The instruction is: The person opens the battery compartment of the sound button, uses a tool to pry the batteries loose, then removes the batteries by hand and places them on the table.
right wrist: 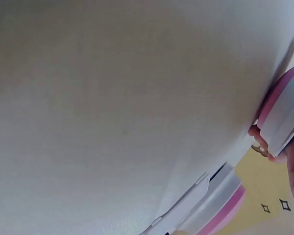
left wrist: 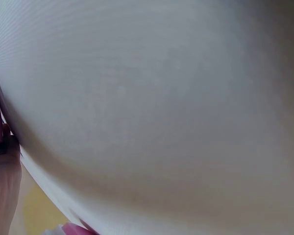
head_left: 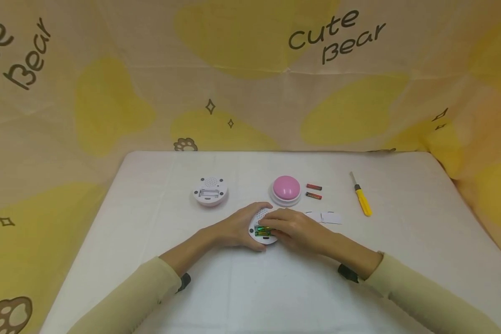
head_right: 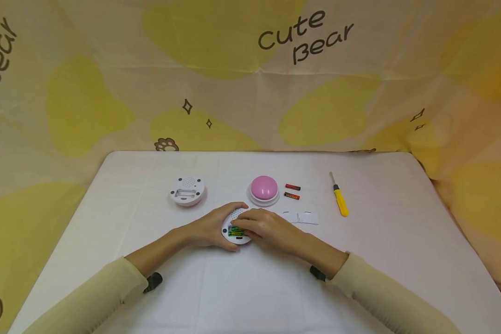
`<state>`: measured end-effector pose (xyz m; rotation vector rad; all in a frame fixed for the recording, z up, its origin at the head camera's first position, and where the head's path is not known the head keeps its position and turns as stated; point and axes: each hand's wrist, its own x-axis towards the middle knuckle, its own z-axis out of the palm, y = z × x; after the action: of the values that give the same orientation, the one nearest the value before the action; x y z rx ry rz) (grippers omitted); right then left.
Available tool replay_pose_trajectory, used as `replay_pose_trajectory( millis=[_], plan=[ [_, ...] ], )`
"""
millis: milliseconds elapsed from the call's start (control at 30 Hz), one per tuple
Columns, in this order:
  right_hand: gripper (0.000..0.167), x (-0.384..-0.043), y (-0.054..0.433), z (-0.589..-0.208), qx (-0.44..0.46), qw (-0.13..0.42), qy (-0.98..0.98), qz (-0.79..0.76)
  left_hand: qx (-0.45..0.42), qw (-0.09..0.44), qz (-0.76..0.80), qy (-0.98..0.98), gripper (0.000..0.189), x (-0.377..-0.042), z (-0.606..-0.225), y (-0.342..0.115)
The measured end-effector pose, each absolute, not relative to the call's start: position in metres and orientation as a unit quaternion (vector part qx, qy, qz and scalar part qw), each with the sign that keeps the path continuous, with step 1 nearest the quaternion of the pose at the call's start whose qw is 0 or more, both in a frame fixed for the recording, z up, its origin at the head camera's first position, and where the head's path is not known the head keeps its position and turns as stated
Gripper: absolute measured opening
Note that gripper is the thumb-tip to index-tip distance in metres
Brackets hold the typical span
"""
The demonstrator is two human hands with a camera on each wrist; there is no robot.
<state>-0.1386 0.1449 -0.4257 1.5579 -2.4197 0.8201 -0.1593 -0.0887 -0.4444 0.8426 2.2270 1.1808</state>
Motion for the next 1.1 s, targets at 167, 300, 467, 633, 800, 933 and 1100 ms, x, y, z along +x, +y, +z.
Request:
replay_pose_trajectory(
  millis=[167,300,467,633,800,933,1100],
  plan=[
    [0.042,-0.14,0.144,-0.424,0.522,0.066,-0.806,0.272,0.307,0.239,0.43,0.815,0.098,-0.159,-0.445,-0.089],
    [0.04,-0.14,0.144,-0.423,0.524,0.061,-0.805,0.272,0.308,0.237,0.43,0.815,0.098,-0.159,-0.446,-0.089],
    [0.039,-0.142,0.143,-0.423,0.529,0.05,-0.805,0.264,0.305,0.237,0.43,0.816,0.099,-0.159,-0.445,-0.089],
    [0.038,-0.143,0.143,-0.42,0.535,0.041,-0.806,0.249,0.304,0.237,0.43,0.816,0.099,-0.159,-0.445,-0.089],
    [0.034,-0.144,0.143,-0.414,0.537,0.034,-0.811,0.23,0.3,0.239,0.427,0.819,0.099,-0.159,-0.444,-0.089],
    [0.033,-0.144,0.145,-0.41,0.536,0.025,-0.817,0.213,0.298,0.24,0.427,0.819,0.099,-0.159,-0.445,-0.089],
    [0.033,-0.145,0.146,-0.408,0.54,0.021,-0.816,0.203,0.3,0.239,0.423,0.821,0.099,-0.159,-0.445,-0.089]
  ],
)
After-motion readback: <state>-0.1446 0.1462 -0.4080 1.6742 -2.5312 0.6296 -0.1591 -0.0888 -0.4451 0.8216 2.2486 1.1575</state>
